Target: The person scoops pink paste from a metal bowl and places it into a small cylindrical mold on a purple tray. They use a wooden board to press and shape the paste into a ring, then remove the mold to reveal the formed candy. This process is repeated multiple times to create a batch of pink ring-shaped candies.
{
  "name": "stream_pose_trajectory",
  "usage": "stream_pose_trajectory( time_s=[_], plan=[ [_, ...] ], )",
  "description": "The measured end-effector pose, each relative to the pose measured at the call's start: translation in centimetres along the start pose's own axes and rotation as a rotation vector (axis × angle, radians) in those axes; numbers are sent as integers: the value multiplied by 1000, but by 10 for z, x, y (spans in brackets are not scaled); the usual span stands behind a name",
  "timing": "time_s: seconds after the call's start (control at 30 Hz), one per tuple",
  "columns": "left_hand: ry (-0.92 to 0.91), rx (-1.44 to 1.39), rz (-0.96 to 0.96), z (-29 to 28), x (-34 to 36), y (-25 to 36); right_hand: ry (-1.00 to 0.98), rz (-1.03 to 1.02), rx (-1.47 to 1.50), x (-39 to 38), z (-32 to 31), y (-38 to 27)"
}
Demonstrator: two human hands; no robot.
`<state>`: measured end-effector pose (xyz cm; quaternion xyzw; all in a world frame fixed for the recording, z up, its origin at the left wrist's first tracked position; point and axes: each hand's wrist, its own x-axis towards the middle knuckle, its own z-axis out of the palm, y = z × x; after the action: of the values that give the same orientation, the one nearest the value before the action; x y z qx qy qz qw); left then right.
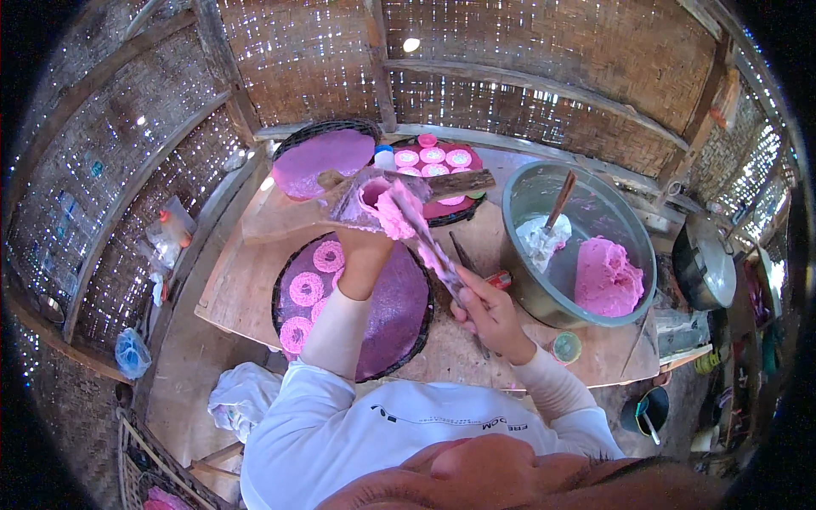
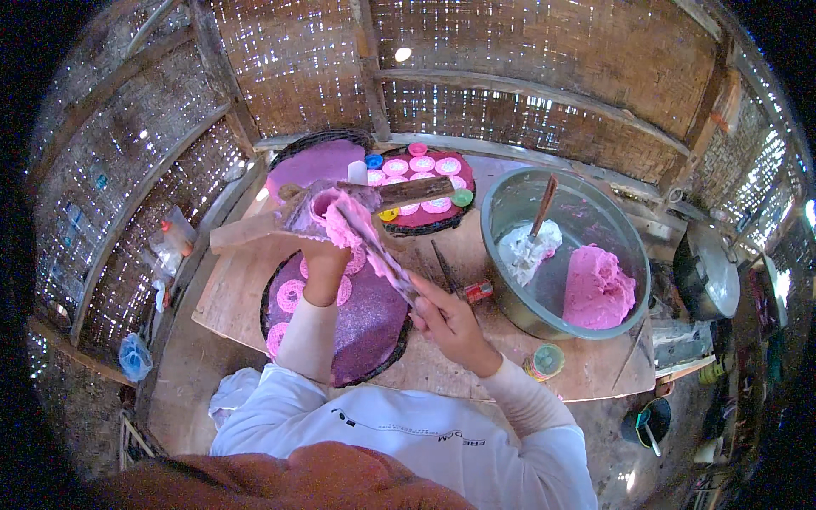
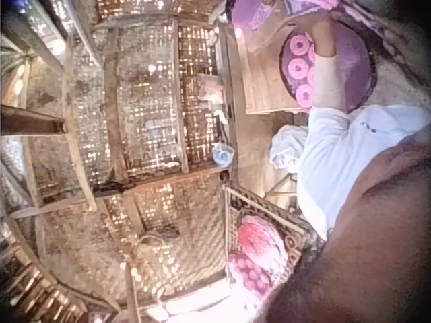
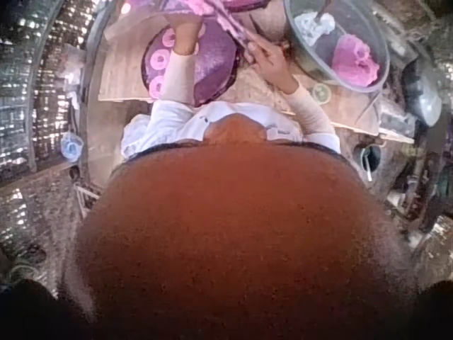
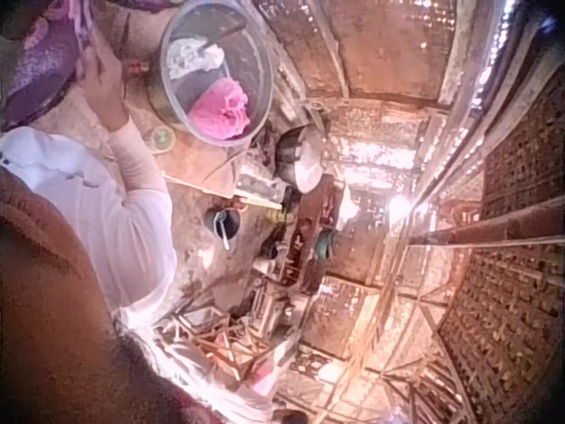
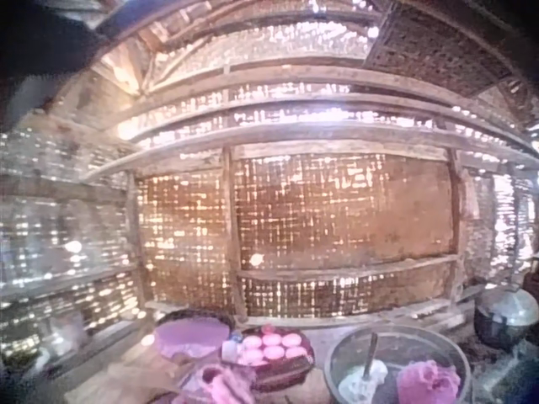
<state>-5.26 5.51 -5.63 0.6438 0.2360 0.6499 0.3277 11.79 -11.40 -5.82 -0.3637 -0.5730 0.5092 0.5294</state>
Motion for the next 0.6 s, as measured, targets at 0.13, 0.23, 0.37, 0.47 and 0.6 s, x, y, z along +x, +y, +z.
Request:
stream_pose_trajectory(
  time_s=[0.13,0.23,0.37,0.47,0.6],
  plan=[
    [133,216,107,-8,6,5,15,80,-125,-26,-27,9],
    [125,233,155,-10,8,15,92,-90,-423,-27,-39,-19],
    [-2,592,378,-1,11,30,242,-430,-916,5,-40,-45],
    [74,568,376,9,15,28,227,-414,-874,4,-31,-49],
    [238,56,126,19,21,25,201,-337,-811,-4,-25,-36]
  ],
)
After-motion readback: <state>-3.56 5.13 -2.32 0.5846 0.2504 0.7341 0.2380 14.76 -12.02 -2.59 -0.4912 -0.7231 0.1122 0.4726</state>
